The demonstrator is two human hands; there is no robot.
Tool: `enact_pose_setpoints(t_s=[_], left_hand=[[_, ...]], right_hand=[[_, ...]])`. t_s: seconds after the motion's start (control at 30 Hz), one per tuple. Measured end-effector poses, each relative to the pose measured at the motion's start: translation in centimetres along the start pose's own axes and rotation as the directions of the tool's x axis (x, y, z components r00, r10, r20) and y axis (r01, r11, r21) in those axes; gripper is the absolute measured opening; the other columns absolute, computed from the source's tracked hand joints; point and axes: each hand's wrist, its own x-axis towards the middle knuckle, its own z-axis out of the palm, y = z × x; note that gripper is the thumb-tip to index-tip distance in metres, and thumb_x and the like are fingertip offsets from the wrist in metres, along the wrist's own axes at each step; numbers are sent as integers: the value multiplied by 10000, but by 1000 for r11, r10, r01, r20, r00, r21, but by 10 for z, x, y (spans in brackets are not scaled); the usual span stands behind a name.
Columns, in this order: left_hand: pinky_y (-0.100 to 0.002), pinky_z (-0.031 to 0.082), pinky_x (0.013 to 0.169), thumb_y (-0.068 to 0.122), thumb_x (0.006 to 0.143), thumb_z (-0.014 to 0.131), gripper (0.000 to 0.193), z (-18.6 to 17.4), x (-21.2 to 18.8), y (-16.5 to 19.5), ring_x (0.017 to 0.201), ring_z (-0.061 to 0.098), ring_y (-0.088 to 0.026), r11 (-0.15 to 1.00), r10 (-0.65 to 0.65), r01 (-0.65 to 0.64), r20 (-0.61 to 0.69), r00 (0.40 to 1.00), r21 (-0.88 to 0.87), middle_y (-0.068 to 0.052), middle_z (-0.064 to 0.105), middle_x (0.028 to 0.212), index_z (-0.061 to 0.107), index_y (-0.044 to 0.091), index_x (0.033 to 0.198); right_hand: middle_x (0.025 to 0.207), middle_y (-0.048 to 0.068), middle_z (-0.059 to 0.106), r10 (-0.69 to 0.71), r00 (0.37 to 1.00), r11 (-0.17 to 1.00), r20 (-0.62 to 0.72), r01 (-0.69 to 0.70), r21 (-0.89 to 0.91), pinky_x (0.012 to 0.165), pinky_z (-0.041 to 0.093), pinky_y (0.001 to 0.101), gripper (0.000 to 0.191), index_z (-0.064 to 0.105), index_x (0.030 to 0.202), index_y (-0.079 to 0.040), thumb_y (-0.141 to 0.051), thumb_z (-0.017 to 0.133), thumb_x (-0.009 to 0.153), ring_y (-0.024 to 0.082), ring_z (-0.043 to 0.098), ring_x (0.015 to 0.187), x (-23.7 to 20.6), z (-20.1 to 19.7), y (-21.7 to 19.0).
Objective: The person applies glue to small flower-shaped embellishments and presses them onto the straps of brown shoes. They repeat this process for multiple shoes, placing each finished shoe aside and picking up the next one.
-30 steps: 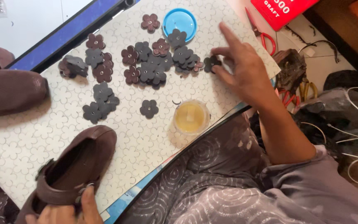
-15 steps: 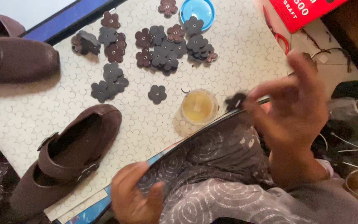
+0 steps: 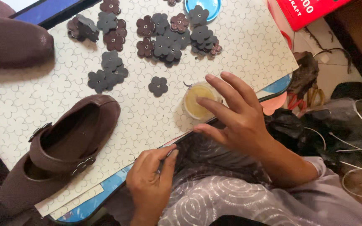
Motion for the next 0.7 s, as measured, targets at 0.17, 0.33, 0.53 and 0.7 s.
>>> enact_pose_setpoints(t_s=[0.17, 0.33, 0.53, 0.7], left_hand=[[-281, 555, 747, 75, 888, 766, 142, 2, 8, -10, 826, 716, -148, 978, -205, 201, -52, 977, -63, -63, 749, 924, 775, 53, 1028], [-273, 565, 802, 86, 968, 679, 226, -2, 14, -10, 930, 714, -138, 969, -239, 236, -43, 970, -79, -82, 742, 1053, 749, 57, 1181], [-193, 497, 662, 72, 962, 680, 356, 0, 14, -10, 786, 612, -44, 917, -354, 331, -72, 933, -224, -32, 707, 989, 695, 49, 1317], [-154, 338, 517, 31, 934, 696, 400, 5, 8, -15, 628, 441, 23, 799, -463, 398, -38, 886, -451, 49, 623, 826, 671, 4, 1333]], right_hand=[[1547, 178, 498, -36, 999, 999, 38, 38, -38, 1200, 368, 512, 552, 763, 1175, -76, -555, 762, 899, 412, 387, 1475, 9, 10, 4], [1554, 199, 501, -34, 996, 998, 79, 38, -53, 1201, 355, 505, 525, 769, 1113, -76, -562, 746, 915, 418, 368, 1485, 10, 15, 7], [1500, 215, 538, 11, 996, 1000, -84, -10, 10, 1226, 358, 503, 534, 757, 1031, -66, -584, 707, 912, 415, 394, 1475, -5, 2, 4], [1451, 212, 582, -35, 997, 999, -62, 34, -13, 1200, 396, 496, 524, 787, 1053, -41, -548, 707, 947, 417, 437, 1433, -20, 2, -5]])
